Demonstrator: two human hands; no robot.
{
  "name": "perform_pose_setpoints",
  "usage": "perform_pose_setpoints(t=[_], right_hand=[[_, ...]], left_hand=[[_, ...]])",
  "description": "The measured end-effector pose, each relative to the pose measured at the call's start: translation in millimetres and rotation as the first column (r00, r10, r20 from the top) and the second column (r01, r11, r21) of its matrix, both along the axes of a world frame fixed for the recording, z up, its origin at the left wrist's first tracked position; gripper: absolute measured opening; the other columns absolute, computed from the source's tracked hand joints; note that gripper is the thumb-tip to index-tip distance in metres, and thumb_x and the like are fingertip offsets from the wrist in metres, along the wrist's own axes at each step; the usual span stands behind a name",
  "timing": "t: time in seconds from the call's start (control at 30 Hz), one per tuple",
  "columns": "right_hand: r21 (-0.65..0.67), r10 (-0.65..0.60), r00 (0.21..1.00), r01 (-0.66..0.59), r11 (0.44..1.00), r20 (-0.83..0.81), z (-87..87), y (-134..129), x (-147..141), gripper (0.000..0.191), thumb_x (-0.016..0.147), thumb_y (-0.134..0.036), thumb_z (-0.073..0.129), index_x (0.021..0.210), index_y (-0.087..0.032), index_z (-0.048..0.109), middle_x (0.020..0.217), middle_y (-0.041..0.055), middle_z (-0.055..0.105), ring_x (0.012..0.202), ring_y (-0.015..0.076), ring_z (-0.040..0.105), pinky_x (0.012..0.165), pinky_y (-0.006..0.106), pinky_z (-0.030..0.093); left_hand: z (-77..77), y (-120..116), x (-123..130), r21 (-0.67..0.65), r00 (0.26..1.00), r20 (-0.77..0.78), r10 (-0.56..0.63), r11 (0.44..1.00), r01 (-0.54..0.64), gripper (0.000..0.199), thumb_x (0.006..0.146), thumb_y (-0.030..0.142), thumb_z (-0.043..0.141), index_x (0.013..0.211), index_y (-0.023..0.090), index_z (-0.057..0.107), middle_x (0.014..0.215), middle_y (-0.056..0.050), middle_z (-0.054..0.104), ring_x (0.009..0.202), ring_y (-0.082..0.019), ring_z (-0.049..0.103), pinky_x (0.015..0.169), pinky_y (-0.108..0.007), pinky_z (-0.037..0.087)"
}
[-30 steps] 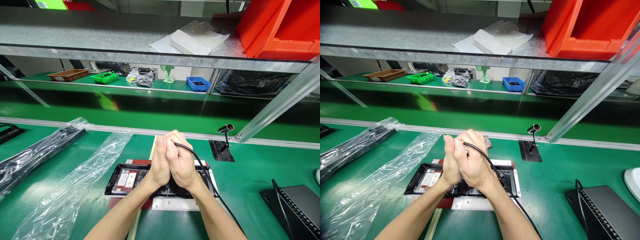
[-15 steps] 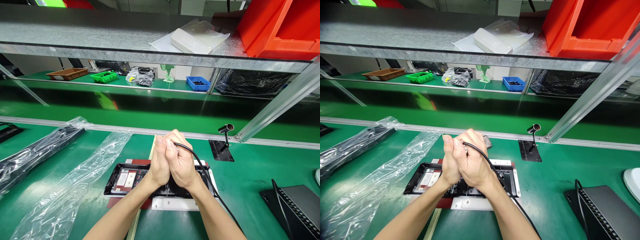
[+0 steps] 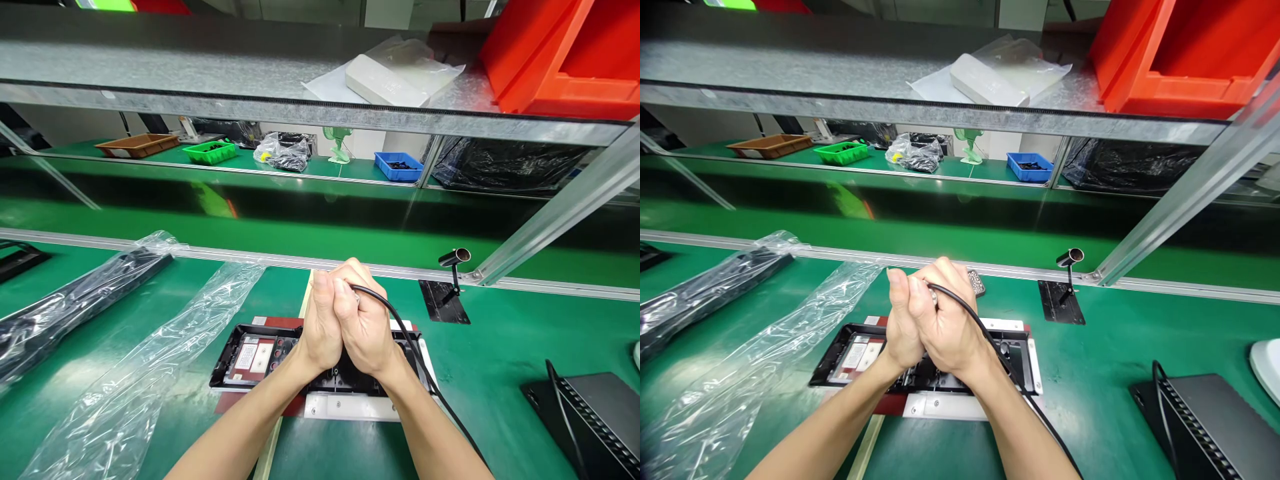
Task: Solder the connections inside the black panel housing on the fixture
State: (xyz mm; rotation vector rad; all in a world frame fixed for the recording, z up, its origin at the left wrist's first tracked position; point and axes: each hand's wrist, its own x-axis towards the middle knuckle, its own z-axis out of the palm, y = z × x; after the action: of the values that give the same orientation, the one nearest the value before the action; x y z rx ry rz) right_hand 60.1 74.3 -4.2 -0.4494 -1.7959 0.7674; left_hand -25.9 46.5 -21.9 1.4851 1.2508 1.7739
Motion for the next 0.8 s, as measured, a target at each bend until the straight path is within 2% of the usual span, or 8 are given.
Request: perform_pose_setpoints(t=[0.13,0.3,0.4,0.63,0.8], right_hand=[[0.009,0.006,1.0,-0.006,1.0,-0.012,-1.3,0.3,0.0,0.02,0.101,-0.021,0.045,0.083,-0.016,0.053,0.083,0.0001,0.057,0.082,0.0115,0.048,0.082,0.033,0.04],[0.011,0.002,1.0,-0.002,1.0,-0.008,-1.0,-0.1,0.0,0.02,0.101,-0.02,0.045,0.082,-0.017,0.053,0.083,0.0,0.057,0.082,0.0117,0.048,0.081,0.033,0.04],[0.014,-0.002,1.0,0.001,1.0,0.001,-0.4,-0.4,0.2,0.021,0.101,-0.021,0.045,0.082,-0.017,0.053,0.082,-0.0002,0.057,0.081,0.0117,0.048,0.081,0.033,0.039],[0.02,-0.017,1.0,0.017,1.0,0.007,-0.9,-0.4,0.3,0.02,0.102,-0.021,0.044,0.083,-0.018,0.052,0.081,-0.0006,0.058,0.082,0.012,0.049,0.085,0.034,0.038],[0.017,-0.014,1.0,0.014,1.0,0.011,-0.9,-0.9,0.7,0.021,0.102,-0.022,0.043,0.083,-0.018,0.052,0.081,-0.0007,0.057,0.082,0.0119,0.048,0.085,0.034,0.038]], left_hand=[[0.1,-0.3,-0.2,-0.001,0.999,-0.013,-0.031,1.0,0.031,0.061,0.107,0.053,0.016,0.081,0.017,0.058,0.078,-0.007,0.062,0.074,-0.016,0.059,0.07,-0.031,0.051],[-0.8,-1.3,0.2,0.004,0.998,-0.032,0.049,0.999,-0.049,0.056,0.107,0.052,0.019,0.075,0.018,0.051,0.071,-0.005,0.056,0.067,-0.014,0.052,0.064,-0.029,0.047],[-0.1,-1.7,-0.2,0.001,0.997,-0.047,0.059,0.998,-0.059,0.055,0.107,0.051,0.018,0.073,0.018,0.047,0.068,-0.003,0.052,0.064,-0.013,0.048,0.064,-0.029,0.047],[2.7,-1.9,-0.8,0.006,0.996,-0.065,0.066,0.998,-0.066,0.056,0.107,0.053,0.017,0.071,0.02,0.044,0.066,-0.004,0.047,0.062,-0.014,0.043,0.06,-0.03,0.043],[4.6,-1.6,1.2,-0.001,0.999,-0.045,0.027,1.0,-0.027,0.057,0.106,0.055,0.016,0.071,0.02,0.045,0.065,-0.004,0.048,0.062,-0.015,0.044,0.061,-0.03,0.044]])
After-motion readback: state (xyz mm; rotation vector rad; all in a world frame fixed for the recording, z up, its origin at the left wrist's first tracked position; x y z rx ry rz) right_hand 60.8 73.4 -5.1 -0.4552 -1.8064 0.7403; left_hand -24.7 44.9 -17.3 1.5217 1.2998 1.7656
